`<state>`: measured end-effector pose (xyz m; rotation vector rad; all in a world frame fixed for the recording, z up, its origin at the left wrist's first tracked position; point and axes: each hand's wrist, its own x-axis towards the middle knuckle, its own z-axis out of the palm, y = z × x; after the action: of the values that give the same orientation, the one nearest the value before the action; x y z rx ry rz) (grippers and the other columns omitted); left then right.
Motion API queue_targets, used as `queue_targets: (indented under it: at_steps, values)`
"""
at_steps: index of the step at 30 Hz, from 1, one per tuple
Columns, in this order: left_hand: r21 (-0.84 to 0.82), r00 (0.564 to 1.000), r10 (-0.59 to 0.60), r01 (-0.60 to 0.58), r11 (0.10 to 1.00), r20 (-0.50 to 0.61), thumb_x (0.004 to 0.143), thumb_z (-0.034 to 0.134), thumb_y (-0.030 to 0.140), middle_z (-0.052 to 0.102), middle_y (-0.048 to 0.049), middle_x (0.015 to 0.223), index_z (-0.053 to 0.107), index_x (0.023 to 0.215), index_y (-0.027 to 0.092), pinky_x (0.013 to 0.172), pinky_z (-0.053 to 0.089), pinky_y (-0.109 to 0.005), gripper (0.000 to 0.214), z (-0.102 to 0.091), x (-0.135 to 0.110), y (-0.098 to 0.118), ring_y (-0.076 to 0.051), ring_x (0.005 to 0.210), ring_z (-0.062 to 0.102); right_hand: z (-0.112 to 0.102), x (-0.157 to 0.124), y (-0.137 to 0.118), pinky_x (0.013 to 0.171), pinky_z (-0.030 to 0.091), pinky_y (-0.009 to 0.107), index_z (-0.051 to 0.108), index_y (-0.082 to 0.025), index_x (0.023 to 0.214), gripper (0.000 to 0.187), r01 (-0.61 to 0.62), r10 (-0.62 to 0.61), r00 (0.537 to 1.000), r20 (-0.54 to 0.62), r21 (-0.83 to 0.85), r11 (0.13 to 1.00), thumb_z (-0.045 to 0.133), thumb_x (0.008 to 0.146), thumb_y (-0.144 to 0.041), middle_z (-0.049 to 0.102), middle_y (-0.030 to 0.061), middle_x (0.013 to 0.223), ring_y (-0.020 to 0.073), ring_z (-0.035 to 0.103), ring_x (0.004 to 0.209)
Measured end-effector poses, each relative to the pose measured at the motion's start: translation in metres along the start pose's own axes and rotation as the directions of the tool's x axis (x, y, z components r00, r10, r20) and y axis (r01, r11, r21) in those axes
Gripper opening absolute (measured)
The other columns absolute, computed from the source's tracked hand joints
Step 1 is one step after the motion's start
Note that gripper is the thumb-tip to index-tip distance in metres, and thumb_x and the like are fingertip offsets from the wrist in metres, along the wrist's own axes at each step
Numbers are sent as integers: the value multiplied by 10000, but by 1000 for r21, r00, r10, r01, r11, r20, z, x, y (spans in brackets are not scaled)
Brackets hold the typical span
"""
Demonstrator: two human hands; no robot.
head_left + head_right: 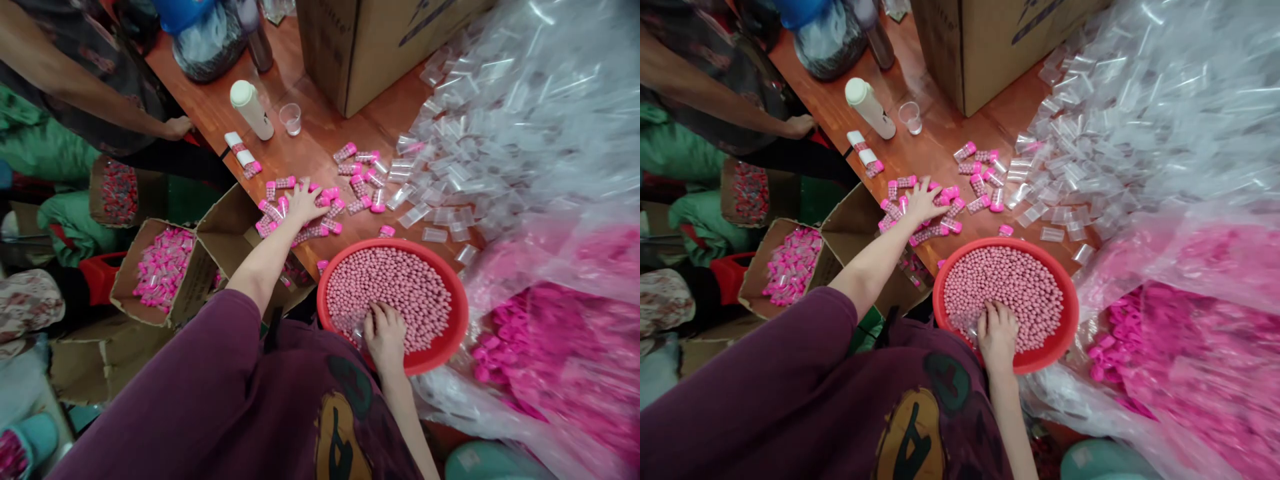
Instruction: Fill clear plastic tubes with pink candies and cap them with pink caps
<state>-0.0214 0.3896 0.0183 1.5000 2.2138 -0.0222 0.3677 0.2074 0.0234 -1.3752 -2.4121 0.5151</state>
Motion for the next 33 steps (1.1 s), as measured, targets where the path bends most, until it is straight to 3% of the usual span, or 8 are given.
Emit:
queue_targets:
  at_steps: [8, 12, 14, 16, 19, 24, 28, 33]
  values:
    - [74, 991, -121, 124, 989, -49, 958, 705, 659, 259, -152, 1868, 657, 1572, 299, 1288, 313, -810, 714, 24, -108, -69, -481, 1665, 348, 10, -3, 7, 965, 531, 530, 720, -186, 1261, 293, -50, 50, 999, -2, 60, 997, 508, 1101, -309, 735, 174, 1199, 349, 640, 1114]
    - [126, 994, -98, 104, 987, -53, 1010, 644, 634, 376, -172, 1818, 708, 1488, 269, 1292, 372, -720, 605, 31, -136, -91, -428, 1561, 520, 8, -2, 7, 957, 541, 530, 709, -171, 1261, 284, -14, 15, 1000, -17, 44, 999, 502, 1110, -294, 741, 185, 1202, 352, 653, 1108]
    - [160, 990, -119, 129, 979, -72, 1040, 590, 615, 441, -185, 1781, 729, 1447, 229, 1256, 446, -628, 577, 23, -129, -97, -401, 1429, 640, 6, -1, 6, 952, 550, 529, 702, -155, 1257, 281, 1, -1, 1000, -14, 26, 1000, 499, 1118, -291, 737, 193, 1193, 358, 650, 1107]
    - [173, 972, -187, 210, 962, -141, 1066, 518, 616, 463, -202, 1761, 716, 1466, 188, 1202, 497, -580, 619, 8, -104, -102, -401, 1391, 654, 4, -1, 5, 953, 557, 534, 695, -147, 1257, 280, 7, -7, 1000, -3, 18, 1000, 494, 1123, -288, 730, 199, 1189, 364, 647, 1109]
    - [147, 932, -253, 297, 943, -259, 1070, 450, 646, 370, -181, 1820, 583, 1629, 177, 1221, 478, -608, 742, -20, -46, -109, -430, 1549, 498, 1, 0, 5, 948, 563, 537, 685, -170, 1273, 270, 4, -4, 1000, 8, 14, 1000, 492, 1122, -284, 727, 186, 1188, 363, 653, 1096]
    - [106, 948, -260, 282, 954, -187, 1054, 422, 690, 200, -99, 1892, 420, 1749, 232, 1331, 259, -757, 832, -34, 29, -121, -439, 1746, 141, -3, 0, 7, 921, 560, 532, 666, -175, 1289, 266, 25, -25, 1000, 8, -10, 1000, 491, 1121, -284, 720, 183, 1172, 364, 656, 1079]
    - [58, 929, -295, 315, 947, -223, 1061, 421, 709, 221, -100, 1888, 507, 1698, 231, 1349, 215, -753, 800, -22, 38, -121, -447, 1746, 129, -4, 0, 10, 905, 544, 505, 654, -169, 1293, 286, 55, -55, 998, 15, -36, 998, 456, 1137, -304, 711, 183, 1170, 354, 651, 1062]
    - [38, 888, -315, 347, 937, -334, 1054, 570, 652, 421, -100, 1801, 714, 1501, 311, 1250, 418, -682, 580, -1, 2, -109, -432, 1655, 330, -1, 3, 12, 895, 525, 474, 664, -129, 1269, 333, 93, -94, 996, -3, -114, 989, 417, 1163, -326, 706, 175, 1148, 335, 642, 1035]
